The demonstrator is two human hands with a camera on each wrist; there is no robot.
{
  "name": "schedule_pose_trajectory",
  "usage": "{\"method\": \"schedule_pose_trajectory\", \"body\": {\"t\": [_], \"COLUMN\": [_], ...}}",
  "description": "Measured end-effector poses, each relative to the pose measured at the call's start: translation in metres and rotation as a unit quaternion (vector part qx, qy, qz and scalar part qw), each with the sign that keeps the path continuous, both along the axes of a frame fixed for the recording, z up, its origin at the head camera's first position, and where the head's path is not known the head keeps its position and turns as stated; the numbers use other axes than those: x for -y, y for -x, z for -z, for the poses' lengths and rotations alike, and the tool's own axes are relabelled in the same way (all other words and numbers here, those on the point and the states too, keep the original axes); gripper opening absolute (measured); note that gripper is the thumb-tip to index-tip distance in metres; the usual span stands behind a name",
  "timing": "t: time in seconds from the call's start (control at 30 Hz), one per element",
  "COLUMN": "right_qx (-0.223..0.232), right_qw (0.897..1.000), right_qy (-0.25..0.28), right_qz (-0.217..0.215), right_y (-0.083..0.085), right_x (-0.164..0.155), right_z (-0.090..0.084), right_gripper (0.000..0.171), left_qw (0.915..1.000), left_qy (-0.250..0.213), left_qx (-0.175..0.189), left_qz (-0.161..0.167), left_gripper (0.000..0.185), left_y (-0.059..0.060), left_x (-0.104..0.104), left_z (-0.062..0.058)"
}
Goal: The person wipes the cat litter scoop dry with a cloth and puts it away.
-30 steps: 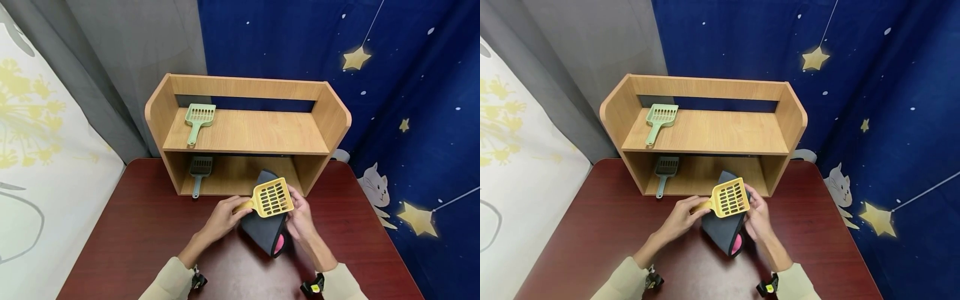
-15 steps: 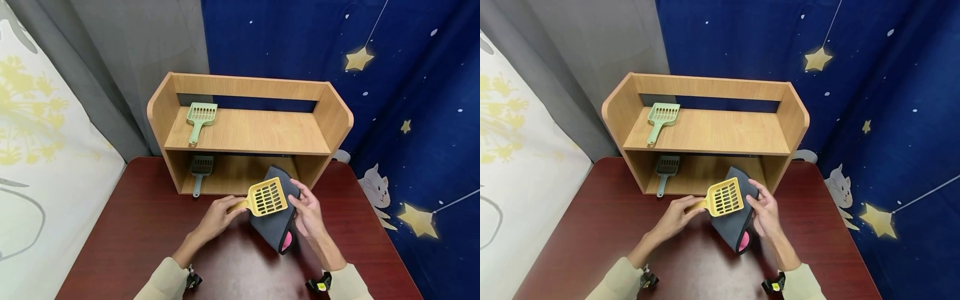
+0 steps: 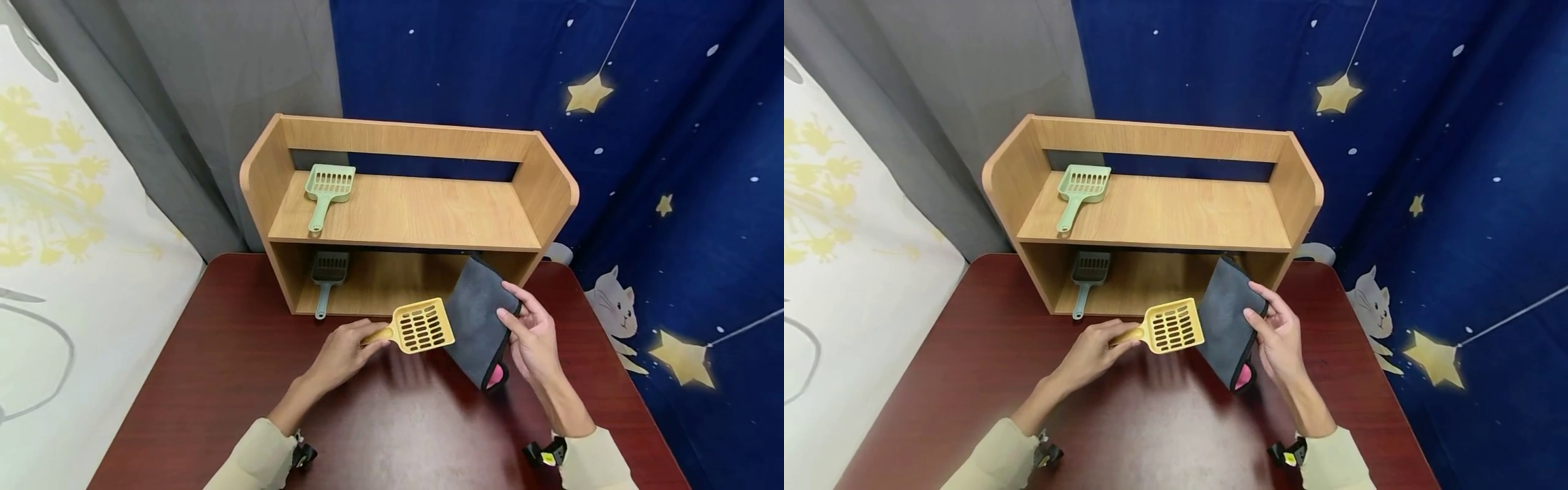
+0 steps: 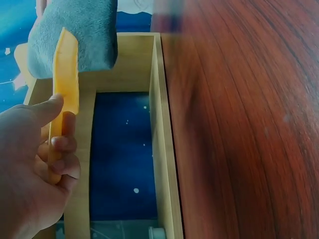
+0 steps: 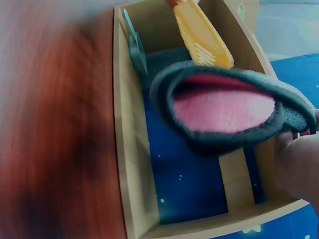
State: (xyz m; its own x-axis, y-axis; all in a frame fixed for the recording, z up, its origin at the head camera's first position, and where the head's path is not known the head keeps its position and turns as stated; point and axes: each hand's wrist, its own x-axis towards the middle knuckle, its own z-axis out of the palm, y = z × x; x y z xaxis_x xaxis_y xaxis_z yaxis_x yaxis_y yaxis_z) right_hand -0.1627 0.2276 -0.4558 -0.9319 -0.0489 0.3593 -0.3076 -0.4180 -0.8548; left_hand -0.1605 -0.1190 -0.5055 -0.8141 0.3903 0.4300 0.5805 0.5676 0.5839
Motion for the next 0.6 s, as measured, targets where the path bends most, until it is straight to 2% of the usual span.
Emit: {"method": "schedule_pose_trajectory", "body": {"t": [0.13,0.23,0.33,0.43,0.6], "right_qx": [-0.018,-0.035,-0.065,-0.1,-0.138], "right_qw": [0.997,0.989,0.974,0.953,0.925], "right_qy": [-0.062,-0.116,-0.178,-0.241,-0.316], "right_qz": [0.041,0.081,0.123,0.152,0.162], "right_y": [0.001,0.002,0.003,0.004,0.003], "right_x": [0.0,0.002,0.007,0.015,0.039], "right_z": [-0.004,-0.007,-0.008,-0.007,0.0], "right_gripper": [0.05,0.048,0.046,0.045,0.044], "left_qw": [0.9994,0.9986,0.9978,0.997,0.9965], "left_qy": [0.031,0.05,0.063,0.074,0.08], "left_qx": [0.006,0.008,0.007,0.006,-0.008], "left_qz": [-0.01,-0.015,-0.019,-0.023,-0.023], "left_gripper": [0.025,0.021,0.018,0.019,0.023], "left_y": [0.0,0.001,0.001,0.001,-0.001], "left_x": [0.003,0.002,-0.001,-0.004,-0.012], "left_z": [0.0,0.0,0.001,0.001,0.001]}}
